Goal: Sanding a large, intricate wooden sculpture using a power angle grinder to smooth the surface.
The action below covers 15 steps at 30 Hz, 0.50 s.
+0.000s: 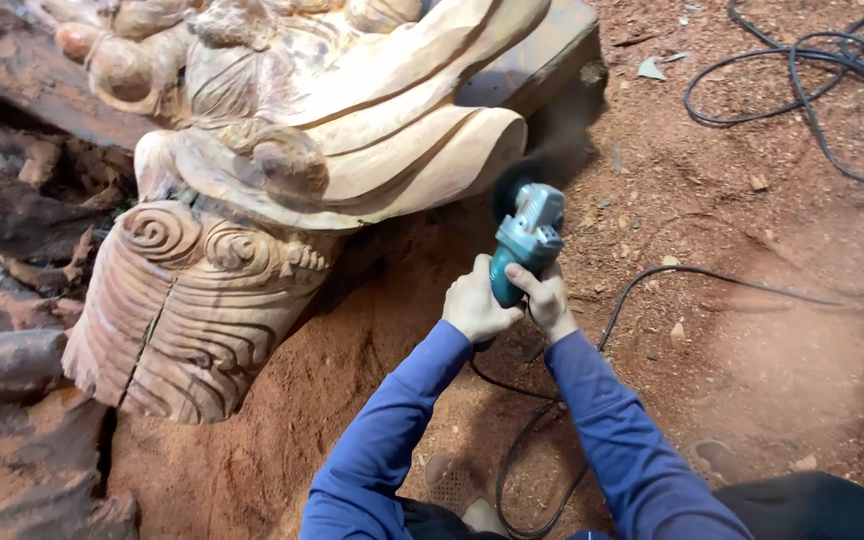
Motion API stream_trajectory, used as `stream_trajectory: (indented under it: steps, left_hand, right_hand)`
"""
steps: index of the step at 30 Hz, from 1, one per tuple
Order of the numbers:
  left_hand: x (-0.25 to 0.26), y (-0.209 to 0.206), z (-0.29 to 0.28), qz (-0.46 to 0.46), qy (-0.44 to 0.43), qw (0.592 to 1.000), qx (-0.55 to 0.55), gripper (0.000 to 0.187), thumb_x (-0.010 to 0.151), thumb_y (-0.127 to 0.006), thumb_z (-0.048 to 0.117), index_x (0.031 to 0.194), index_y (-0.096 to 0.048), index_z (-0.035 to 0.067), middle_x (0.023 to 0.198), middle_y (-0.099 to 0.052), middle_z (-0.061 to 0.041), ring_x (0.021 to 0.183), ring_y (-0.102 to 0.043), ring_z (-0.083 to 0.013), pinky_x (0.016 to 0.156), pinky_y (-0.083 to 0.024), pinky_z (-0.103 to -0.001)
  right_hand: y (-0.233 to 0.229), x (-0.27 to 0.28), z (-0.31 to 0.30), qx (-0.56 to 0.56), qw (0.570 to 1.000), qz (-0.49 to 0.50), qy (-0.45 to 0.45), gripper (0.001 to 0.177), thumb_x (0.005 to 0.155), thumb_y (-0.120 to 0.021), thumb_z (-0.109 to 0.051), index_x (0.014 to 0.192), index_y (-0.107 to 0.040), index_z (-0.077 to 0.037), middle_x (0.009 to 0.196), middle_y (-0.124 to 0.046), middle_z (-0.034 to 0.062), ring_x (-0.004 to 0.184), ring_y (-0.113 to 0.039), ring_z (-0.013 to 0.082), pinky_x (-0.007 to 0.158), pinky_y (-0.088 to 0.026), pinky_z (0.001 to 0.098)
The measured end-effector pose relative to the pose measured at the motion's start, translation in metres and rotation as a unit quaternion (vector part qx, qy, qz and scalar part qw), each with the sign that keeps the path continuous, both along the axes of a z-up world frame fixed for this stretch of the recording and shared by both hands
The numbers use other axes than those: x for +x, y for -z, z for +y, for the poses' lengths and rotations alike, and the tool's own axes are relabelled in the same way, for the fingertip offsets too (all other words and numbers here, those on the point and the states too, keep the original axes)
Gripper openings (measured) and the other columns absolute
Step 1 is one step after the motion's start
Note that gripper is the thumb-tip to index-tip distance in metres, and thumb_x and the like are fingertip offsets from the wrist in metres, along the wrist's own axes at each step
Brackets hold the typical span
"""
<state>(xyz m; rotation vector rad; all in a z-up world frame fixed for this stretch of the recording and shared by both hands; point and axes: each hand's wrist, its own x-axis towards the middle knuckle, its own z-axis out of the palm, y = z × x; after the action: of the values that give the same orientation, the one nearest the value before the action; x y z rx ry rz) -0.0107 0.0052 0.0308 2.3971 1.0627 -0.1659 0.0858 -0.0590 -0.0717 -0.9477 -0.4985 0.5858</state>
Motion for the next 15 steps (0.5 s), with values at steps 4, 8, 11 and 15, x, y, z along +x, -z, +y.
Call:
stream_trajectory:
  steps: [4, 8, 11, 15]
  left_hand:
    - [-0.016, 0.022, 0.006, -0.004, 0.004, 1.0, -0.001, 0.074, 0.062, -0.079, 0.05, 0.12, -0.048, 0.016, 0.097, -0.073, -0.021, 0.1, -0.073, -0.0451, 0.09, -0.058, -0.054]
    - [-0.017, 0.012, 0.003, -0.069, 0.055, 0.996, 0.028, 0.065, 0.064, -0.074, 0.047, 0.117, -0.05, 0.019, 0.09, -0.073, -0.017, 0.093, -0.074, -0.0444, 0.085, -0.059, -0.055]
    - [-0.009, -0.016, -0.008, -0.17, 0.069, 0.982, 0.046, 0.067, 0.064, -0.074, 0.048, 0.12, -0.051, 0.02, 0.09, -0.073, -0.016, 0.091, -0.075, -0.0426, 0.084, -0.059, -0.054]
    - [0.023, -0.016, -0.028, -0.299, -0.011, 0.95, 0.086, 0.071, 0.056, -0.071, 0.059, 0.116, -0.053, 0.027, 0.085, -0.07, -0.003, 0.083, -0.076, -0.0323, 0.079, -0.061, -0.044]
  right_hand:
    - [0.024, -0.015, -0.007, -0.034, 0.999, 0.02, -0.019, 0.036, 0.094, -0.071, -0.023, 0.119, -0.063, 0.001, 0.095, -0.065, 0.008, 0.092, -0.062, 0.0158, 0.08, -0.058, 0.0408]
    - [0.024, -0.019, -0.019, -0.081, 0.997, 0.006, -0.008, 0.049, 0.089, -0.077, -0.025, 0.127, -0.056, -0.003, 0.095, -0.064, 0.0101, 0.084, -0.067, 0.0213, 0.075, -0.061, 0.0411]
    - [-0.003, -0.013, -0.032, -0.021, 0.999, 0.045, -0.018, 0.06, 0.085, -0.074, -0.025, 0.138, -0.05, -0.01, 0.104, -0.065, 0.0101, 0.089, -0.071, 0.0246, 0.077, -0.065, 0.0391]
    - [-0.045, 0.036, -0.063, -0.146, 0.985, -0.085, 0.034, 0.033, 0.099, -0.065, -0.025, 0.127, -0.06, -0.007, 0.084, -0.062, 0.0034, 0.064, -0.07, 0.019, 0.053, -0.062, 0.0285]
